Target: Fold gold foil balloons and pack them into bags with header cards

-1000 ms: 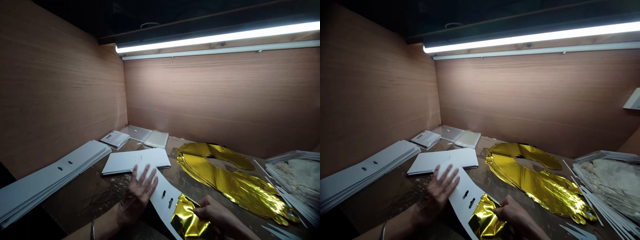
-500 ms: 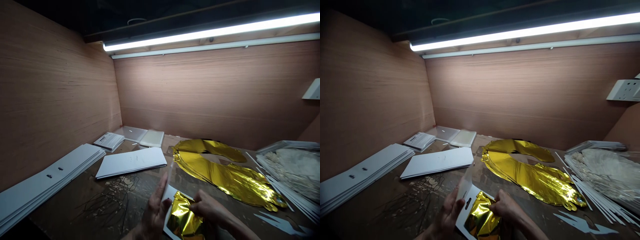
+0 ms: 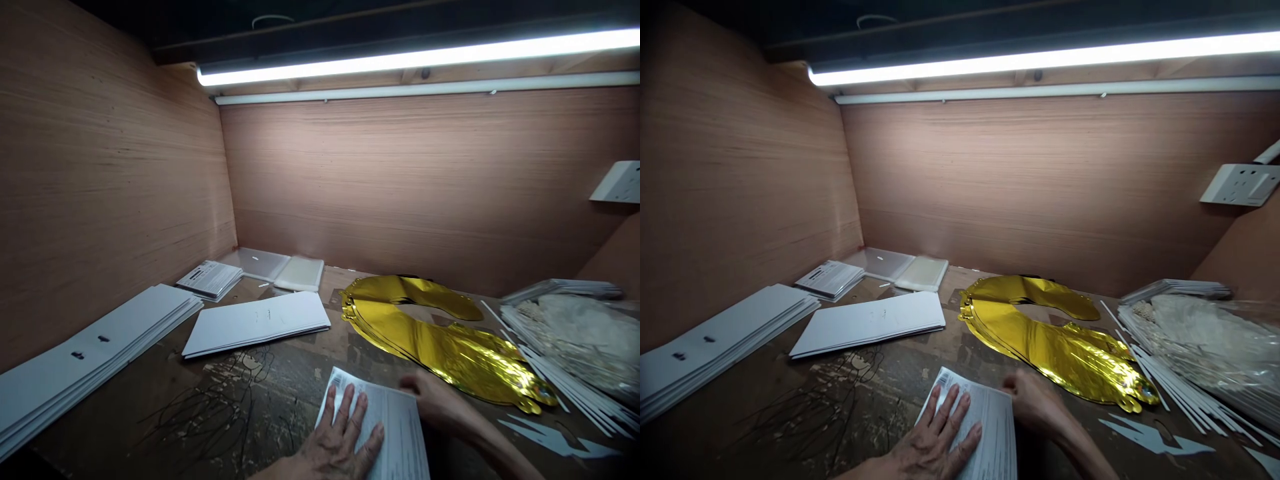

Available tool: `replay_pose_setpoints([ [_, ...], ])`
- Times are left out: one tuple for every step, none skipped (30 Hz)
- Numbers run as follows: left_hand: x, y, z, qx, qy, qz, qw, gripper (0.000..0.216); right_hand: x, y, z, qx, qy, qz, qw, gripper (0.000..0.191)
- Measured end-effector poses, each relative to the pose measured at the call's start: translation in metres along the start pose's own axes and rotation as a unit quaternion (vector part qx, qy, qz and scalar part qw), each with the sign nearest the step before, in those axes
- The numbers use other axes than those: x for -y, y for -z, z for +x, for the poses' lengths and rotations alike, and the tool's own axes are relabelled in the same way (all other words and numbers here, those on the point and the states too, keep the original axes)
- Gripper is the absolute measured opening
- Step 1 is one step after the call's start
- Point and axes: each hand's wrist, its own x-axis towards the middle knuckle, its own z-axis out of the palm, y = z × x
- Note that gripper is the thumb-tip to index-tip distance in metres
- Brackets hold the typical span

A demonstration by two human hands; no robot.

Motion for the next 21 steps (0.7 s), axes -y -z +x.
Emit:
replay_pose_setpoints([
  [0.0,0.001,0.0,-0.002,-0.002,0.008,1.0,0.042,0.001,0.005,-0.003,-0.046,0.002,-0.049,0.998,0.018],
  [-0.001,0.001,0.0,-0.003,0.0,0.013,1.0,0.042,0.001,0.006,-0.006,-0.093,0.026,-0.099,0.99,0.025],
  [-0.001,0.001,0.001,-0.003,0.003,0.013,1.0,0.042,0.002,0.005,-0.01,-0.127,0.078,-0.143,0.979,0.032],
  [-0.002,0.0,0.001,-0.003,0.005,0.008,1.0,0.042,0.001,-0.001,-0.014,-0.139,0.155,-0.186,0.96,0.038],
  [-0.002,-0.002,0.002,-0.001,0.009,0.001,1.0,0.042,-0.002,-0.009,-0.017,-0.13,0.243,-0.227,0.934,0.044],
  [-0.003,-0.003,0.002,0.003,0.013,-0.009,1.0,0.041,-0.006,-0.02,-0.02,-0.101,0.325,-0.259,0.904,0.049],
  [-0.002,-0.003,0.003,0.008,0.016,-0.025,1.0,0.04,-0.011,-0.032,-0.02,-0.067,0.379,-0.279,0.88,0.053],
  [-0.002,-0.003,0.003,0.013,0.02,-0.048,0.999,0.039,-0.017,-0.044,-0.02,-0.043,0.398,-0.295,0.867,0.056],
  [0.0,-0.001,0.003,0.015,0.025,-0.081,0.996,0.039,-0.023,-0.053,-0.019,-0.027,0.401,-0.307,0.863,0.058],
  [0.002,0.003,0.002,0.01,0.04,-0.126,0.991,0.04,-0.029,-0.06,-0.017,-0.02,0.393,-0.315,0.864,0.06],
  [0.006,0.008,0.002,-0.003,0.073,-0.18,0.981,0.043,-0.033,-0.065,-0.015,-0.016,0.384,-0.319,0.866,0.06],
  [0.009,0.015,0.001,-0.024,0.13,-0.238,0.962,0.047,-0.035,-0.066,-0.013,-0.011,0.38,-0.319,0.868,0.061],
  [0.014,0.023,0.001,-0.052,0.212,-0.299,0.929,0.048,-0.036,-0.066,-0.012,-0.005,0.378,-0.315,0.871,0.062],
  [0.018,0.031,0.001,-0.077,0.306,-0.362,0.877,0.046,-0.035,-0.065,-0.011,0.003,0.376,-0.31,0.873,0.062],
  [0.021,0.038,0.002,-0.096,0.396,-0.425,0.808,0.041,-0.034,-0.063,-0.011,0.011,0.371,-0.304,0.877,0.062],
  [0.024,0.044,0.003,-0.108,0.472,-0.487,0.727,0.034,-0.032,-0.061,-0.012,0.019,0.364,-0.299,0.882,0.061],
  [0.026,0.049,0.005,-0.115,0.528,-0.547,0.639,0.029,-0.031,-0.06,-0.013,0.027,0.356,-0.294,0.887,0.061],
  [0.027,0.051,0.008,-0.116,0.565,-0.598,0.557,0.029,-0.03,-0.06,-0.014,0.034,0.347,-0.288,0.892,0.061],
  [0.027,0.051,0.01,-0.112,0.583,-0.637,0.492,0.031,-0.029,-0.061,-0.015,0.039,0.339,-0.28,0.897,0.061],
  [0.026,0.05,0.012,-0.107,0.589,-0.663,0.449,0.034,-0.029,-0.061,-0.015,0.041,0.332,-0.27,0.903,0.061],
  [0.025,0.048,0.014,-0.103,0.587,-0.679,0.428,0.036,-0.03,-0.062,-0.015,0.042,0.326,-0.256,0.909,0.06],
])
